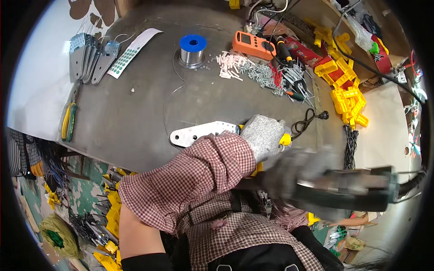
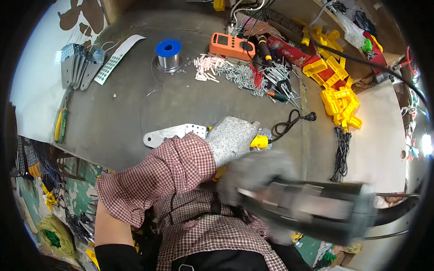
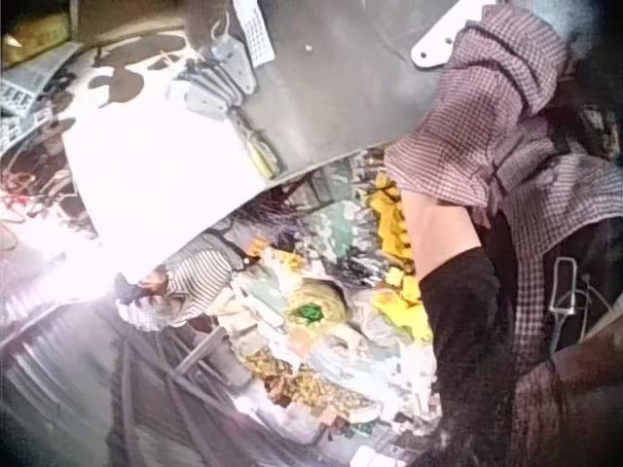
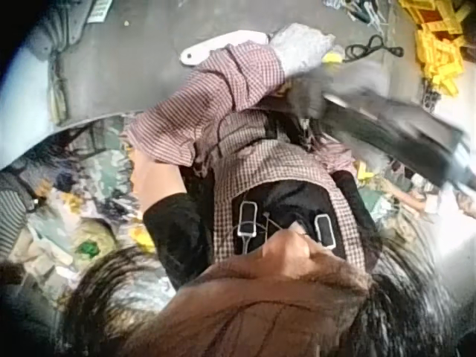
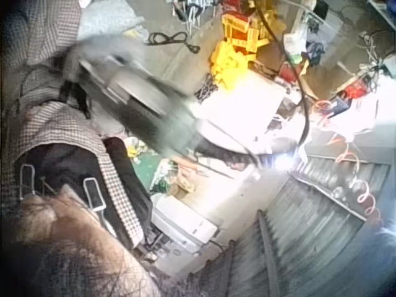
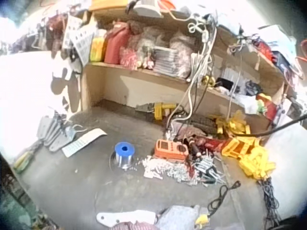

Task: The person assembles electronic components onto a yellow housing by attaching a metal plate with screws using a screwdriver, then soldering the electronic components with solder wire using a soldering iron.

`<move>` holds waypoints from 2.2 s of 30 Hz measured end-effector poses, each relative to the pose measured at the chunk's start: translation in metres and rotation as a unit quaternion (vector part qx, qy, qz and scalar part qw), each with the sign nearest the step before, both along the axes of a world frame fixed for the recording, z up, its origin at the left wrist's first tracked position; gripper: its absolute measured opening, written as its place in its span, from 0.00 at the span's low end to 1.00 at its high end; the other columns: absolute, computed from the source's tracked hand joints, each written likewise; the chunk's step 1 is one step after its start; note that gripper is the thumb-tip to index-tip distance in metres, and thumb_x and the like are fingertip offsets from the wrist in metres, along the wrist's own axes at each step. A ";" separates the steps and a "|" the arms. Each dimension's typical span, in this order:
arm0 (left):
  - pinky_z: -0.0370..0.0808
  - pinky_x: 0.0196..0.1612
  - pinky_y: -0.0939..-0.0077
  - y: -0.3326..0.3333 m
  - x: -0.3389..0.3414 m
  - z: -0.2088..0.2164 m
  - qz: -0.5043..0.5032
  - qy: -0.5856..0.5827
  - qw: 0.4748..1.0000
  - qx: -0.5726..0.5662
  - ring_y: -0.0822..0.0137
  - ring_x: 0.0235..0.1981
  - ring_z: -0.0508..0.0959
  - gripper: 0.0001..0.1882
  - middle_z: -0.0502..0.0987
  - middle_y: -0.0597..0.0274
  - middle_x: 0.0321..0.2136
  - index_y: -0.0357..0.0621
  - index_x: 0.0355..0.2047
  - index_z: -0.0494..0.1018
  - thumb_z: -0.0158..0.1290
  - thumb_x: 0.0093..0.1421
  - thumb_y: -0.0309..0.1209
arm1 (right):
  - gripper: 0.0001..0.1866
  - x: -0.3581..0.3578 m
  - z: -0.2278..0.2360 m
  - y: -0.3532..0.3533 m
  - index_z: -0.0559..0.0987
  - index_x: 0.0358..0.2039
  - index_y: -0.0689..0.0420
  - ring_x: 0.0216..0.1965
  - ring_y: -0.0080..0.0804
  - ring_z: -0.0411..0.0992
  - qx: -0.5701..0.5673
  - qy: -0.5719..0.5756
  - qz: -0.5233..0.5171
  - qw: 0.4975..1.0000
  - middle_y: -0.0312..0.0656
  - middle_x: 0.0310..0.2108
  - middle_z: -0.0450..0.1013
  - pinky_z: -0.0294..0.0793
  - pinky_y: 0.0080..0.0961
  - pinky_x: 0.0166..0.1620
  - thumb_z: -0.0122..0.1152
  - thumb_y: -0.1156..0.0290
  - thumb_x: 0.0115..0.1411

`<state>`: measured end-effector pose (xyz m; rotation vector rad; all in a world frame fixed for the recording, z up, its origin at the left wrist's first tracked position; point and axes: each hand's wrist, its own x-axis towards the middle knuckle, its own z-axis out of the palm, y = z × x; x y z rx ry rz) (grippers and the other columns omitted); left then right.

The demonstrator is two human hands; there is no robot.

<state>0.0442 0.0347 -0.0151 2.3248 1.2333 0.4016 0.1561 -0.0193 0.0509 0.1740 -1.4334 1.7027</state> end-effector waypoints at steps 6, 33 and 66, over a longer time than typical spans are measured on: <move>0.79 0.36 0.58 -0.003 0.002 -0.003 0.001 -0.003 1.000 0.018 0.52 0.33 0.83 0.25 0.81 0.50 0.30 0.38 0.48 0.73 0.57 0.56 0.44 | 0.08 0.012 -0.021 0.023 0.75 0.38 0.61 0.27 0.41 0.78 -0.011 0.059 0.070 0.996 0.54 0.30 0.77 0.75 0.32 0.26 0.61 0.72 0.61; 0.68 0.58 0.57 -0.023 -0.094 0.009 0.004 -0.154 0.973 -0.172 0.46 0.56 0.70 0.37 0.67 0.45 0.56 0.41 0.58 0.68 0.58 0.57 0.55 | 0.39 -0.015 -0.034 0.063 0.68 0.57 0.56 0.44 0.32 0.72 -0.222 -0.024 -0.107 0.969 0.46 0.50 0.69 0.76 0.31 0.47 0.74 0.52 0.51; 0.78 0.26 0.61 0.084 -0.155 -0.025 0.269 0.293 0.873 0.280 0.54 0.24 0.81 0.12 0.79 0.51 0.27 0.35 0.40 0.75 0.49 0.56 0.24 | 0.18 0.079 -0.059 0.083 0.70 0.49 0.52 0.38 0.27 0.70 -0.312 0.300 -0.257 0.864 0.38 0.41 0.67 0.70 0.35 0.53 0.62 0.60 0.62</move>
